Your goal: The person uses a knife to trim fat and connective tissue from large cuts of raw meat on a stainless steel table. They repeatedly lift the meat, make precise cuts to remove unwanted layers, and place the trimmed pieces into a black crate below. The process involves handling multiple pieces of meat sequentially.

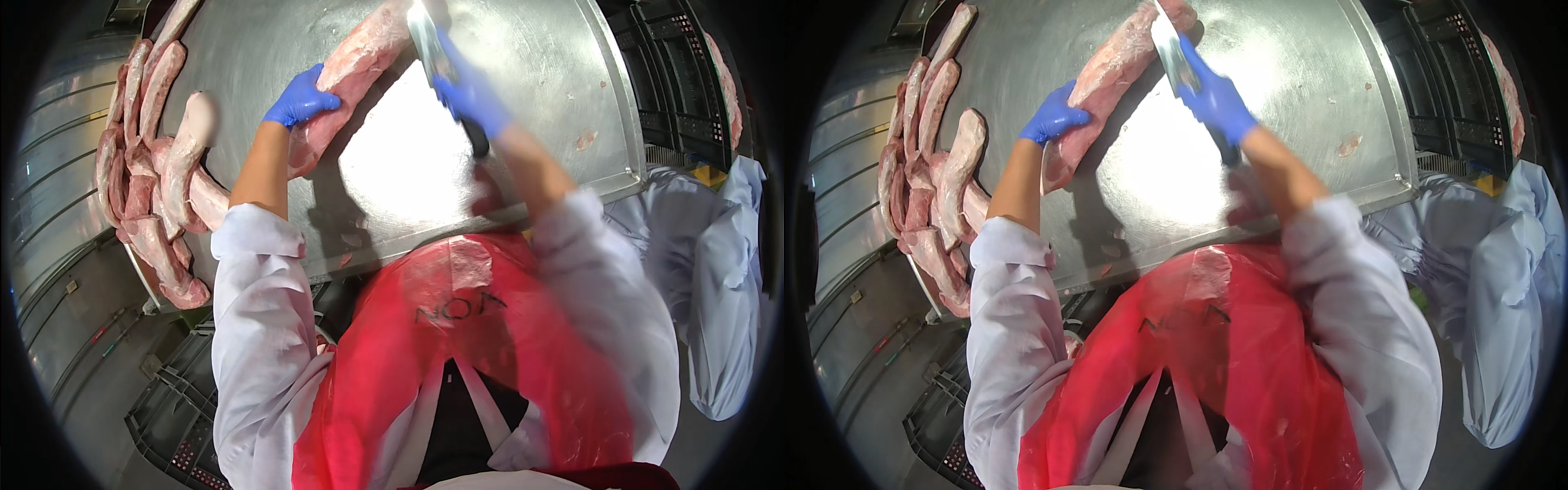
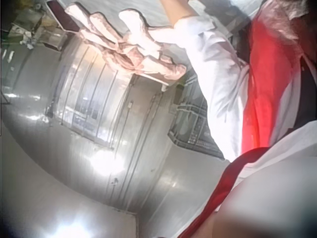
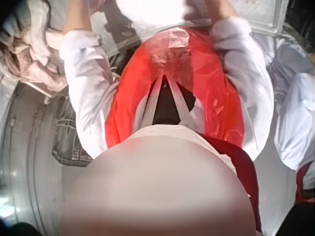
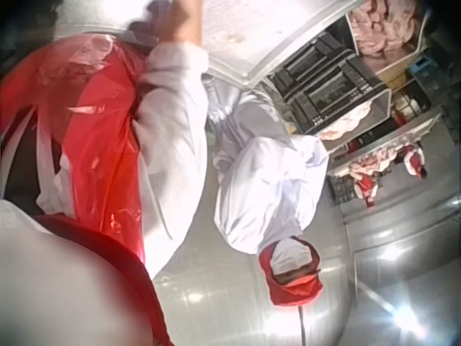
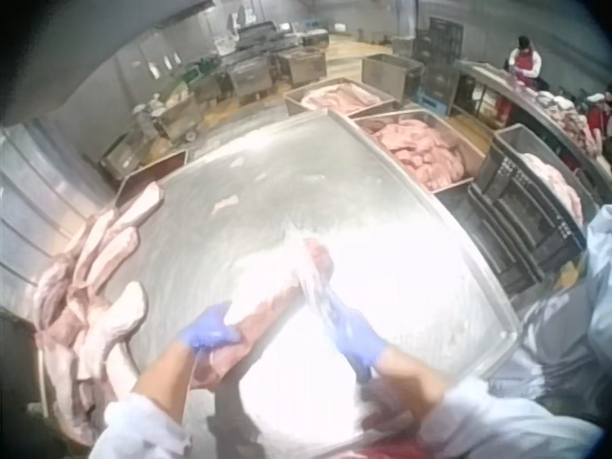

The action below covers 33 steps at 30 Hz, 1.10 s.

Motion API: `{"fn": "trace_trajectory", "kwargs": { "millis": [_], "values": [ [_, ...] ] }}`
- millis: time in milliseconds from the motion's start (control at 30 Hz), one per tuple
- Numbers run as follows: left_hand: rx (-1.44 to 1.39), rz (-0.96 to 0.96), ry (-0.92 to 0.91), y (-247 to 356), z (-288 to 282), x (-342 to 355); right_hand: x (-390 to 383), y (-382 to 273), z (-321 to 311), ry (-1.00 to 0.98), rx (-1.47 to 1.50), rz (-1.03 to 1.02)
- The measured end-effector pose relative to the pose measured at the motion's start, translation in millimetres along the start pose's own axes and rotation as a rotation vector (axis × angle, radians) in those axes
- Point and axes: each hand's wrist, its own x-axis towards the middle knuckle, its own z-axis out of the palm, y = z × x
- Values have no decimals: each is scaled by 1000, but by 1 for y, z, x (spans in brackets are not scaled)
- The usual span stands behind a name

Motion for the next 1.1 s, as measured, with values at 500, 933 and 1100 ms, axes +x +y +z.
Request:
{"fn": "trace_trajectory", "kwargs": {
  "millis": [500, 933, 1100],
  "values": [
    [39, -14, -16, 2, -1, 5, -69, -18, 24, -214, 48, 177],
    [1317, 336, 488, 115, 129, 35, -125, 24, -104, 168, 420, 77],
    [1278, 270, 483, 94, 147, 59, -123, 33, -93, 207, 370, 86]
  ]
}}
